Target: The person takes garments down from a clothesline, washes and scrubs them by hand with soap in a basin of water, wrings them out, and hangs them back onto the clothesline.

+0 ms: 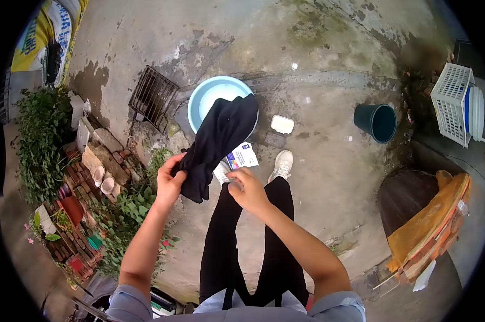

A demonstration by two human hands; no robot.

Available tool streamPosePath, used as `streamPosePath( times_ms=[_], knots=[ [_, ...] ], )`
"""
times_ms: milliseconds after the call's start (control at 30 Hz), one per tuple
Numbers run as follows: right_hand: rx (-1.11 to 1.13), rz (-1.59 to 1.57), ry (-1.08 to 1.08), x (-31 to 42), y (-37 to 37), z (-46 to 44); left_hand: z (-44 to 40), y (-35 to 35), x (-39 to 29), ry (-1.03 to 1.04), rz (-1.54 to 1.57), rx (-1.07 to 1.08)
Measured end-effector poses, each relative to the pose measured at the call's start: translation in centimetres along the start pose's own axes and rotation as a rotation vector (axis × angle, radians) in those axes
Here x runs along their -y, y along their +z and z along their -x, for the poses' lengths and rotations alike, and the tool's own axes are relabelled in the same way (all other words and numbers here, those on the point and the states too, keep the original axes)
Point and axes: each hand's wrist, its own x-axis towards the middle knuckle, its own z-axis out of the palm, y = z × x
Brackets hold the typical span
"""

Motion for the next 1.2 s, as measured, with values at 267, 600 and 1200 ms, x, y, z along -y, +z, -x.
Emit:
streamPosePath(
  times_ms=[267,600,1200],
  knots=[
    [-0.072,0.847,-0.202,-18.5,-2.6,-22.5,-25.4,-3.5,22.4,0.358,-0.993,0.033],
    [0.218,1.744,-0.413,-27.0,2.2,-42.8,-36.6,-0.4,40.3,0.262,-1.516,-0.048],
    [-0.287,0.741,-0.97,-25.4,9.9,-38.2,-40.4,-4.1,32.8,-0.348,1.097,0.337]
  ],
)
